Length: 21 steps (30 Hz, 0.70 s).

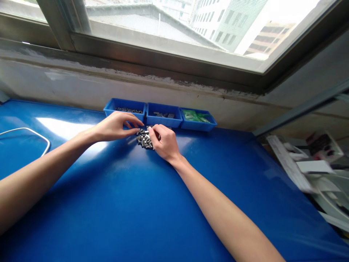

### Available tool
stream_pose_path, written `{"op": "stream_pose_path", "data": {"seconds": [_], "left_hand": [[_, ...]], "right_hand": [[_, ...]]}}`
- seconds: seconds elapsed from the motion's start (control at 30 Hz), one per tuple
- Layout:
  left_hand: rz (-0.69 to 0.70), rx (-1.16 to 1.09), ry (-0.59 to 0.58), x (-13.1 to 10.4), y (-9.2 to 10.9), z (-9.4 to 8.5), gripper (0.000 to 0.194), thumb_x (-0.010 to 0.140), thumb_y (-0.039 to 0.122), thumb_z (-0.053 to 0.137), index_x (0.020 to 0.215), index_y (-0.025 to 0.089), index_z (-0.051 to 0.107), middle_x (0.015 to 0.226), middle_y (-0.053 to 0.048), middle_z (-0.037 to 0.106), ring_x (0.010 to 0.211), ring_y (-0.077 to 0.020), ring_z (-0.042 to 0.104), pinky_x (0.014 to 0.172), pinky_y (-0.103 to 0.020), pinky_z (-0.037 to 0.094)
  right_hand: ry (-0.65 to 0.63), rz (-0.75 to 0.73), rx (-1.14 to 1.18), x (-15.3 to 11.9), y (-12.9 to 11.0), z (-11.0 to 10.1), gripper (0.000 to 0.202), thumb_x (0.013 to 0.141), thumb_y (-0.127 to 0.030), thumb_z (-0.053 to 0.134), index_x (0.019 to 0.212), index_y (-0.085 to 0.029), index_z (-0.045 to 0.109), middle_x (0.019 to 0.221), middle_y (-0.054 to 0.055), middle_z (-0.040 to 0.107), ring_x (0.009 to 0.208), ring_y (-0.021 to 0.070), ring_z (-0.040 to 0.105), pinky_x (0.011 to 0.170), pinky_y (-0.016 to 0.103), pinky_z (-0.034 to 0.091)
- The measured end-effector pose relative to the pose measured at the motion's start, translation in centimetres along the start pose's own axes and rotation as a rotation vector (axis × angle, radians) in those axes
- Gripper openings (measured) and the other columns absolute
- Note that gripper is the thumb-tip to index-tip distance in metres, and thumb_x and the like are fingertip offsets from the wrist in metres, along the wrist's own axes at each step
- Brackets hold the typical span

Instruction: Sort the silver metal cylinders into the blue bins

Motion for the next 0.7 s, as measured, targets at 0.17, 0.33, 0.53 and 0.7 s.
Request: {"op": "stream_pose_path", "data": {"seconds": [0.17, 0.33, 0.53, 0.7], "left_hand": [[0.129, 0.14, -0.127, -0.3, 0.3, 1.6, 0.031, 0.084, 0.026, 0.064, 0.111, 0.017, 0.078, 0.111, -0.01, 0.075, 0.098, -0.0231, 0.07, 0.089, -0.029, 0.051], [0.088, 0.091, -0.125, -0.4, -0.3, 1.8, 0.029, 0.083, 0.022, 0.062, 0.107, 0.017, 0.078, 0.106, -0.009, 0.075, 0.085, -0.0189, 0.07, 0.076, -0.025, 0.053], [0.025, 0.053, -0.067, -0.3, -0.7, 1.4, 0.026, 0.079, 0.022, 0.066, 0.1, 0.014, 0.079, 0.091, -0.008, 0.076, 0.076, -0.0171, 0.07, 0.072, -0.024, 0.054], [-0.096, -0.094, -0.003, -0.3, -1.6, 0.6, 0.025, 0.077, 0.023, 0.069, 0.097, 0.014, 0.079, 0.091, -0.006, 0.079, 0.082, -0.0192, 0.074, 0.075, -0.024, 0.057]], "right_hand": [[-0.012, -0.001, 0.01, -0.1, 0.1, 0.1, 0.033, 0.1, -0.035, 0.051, 0.07, -0.021, 0.052, 0.066, 0.0, 0.054, 0.061, 0.0148, 0.049, 0.063, 0.031, 0.037], [-0.022, -0.005, 0.017, 0.0, -0.1, 0.2, 0.033, 0.1, -0.035, 0.051, 0.069, -0.021, 0.052, 0.065, 0.0, 0.054, 0.061, 0.015, 0.049, 0.064, 0.031, 0.037], [-0.022, -0.003, 0.027, 0.0, -0.1, 0.1, 0.034, 0.1, -0.034, 0.051, 0.068, -0.021, 0.051, 0.065, 0.0, 0.052, 0.06, 0.0143, 0.048, 0.063, 0.03, 0.036], [-0.015, -0.009, 0.03, 0.0, 0.0, 0.1, 0.035, 0.1, -0.035, 0.052, 0.069, -0.02, 0.053, 0.066, 0.0, 0.055, 0.061, 0.0142, 0.049, 0.063, 0.03, 0.036]]}}
Point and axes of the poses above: each hand's wrist, its own x-axis towards the middle knuckle, its own z-axis out of the palm, y = z × x, the point moved 7 cm from there along x, towards the middle knuckle
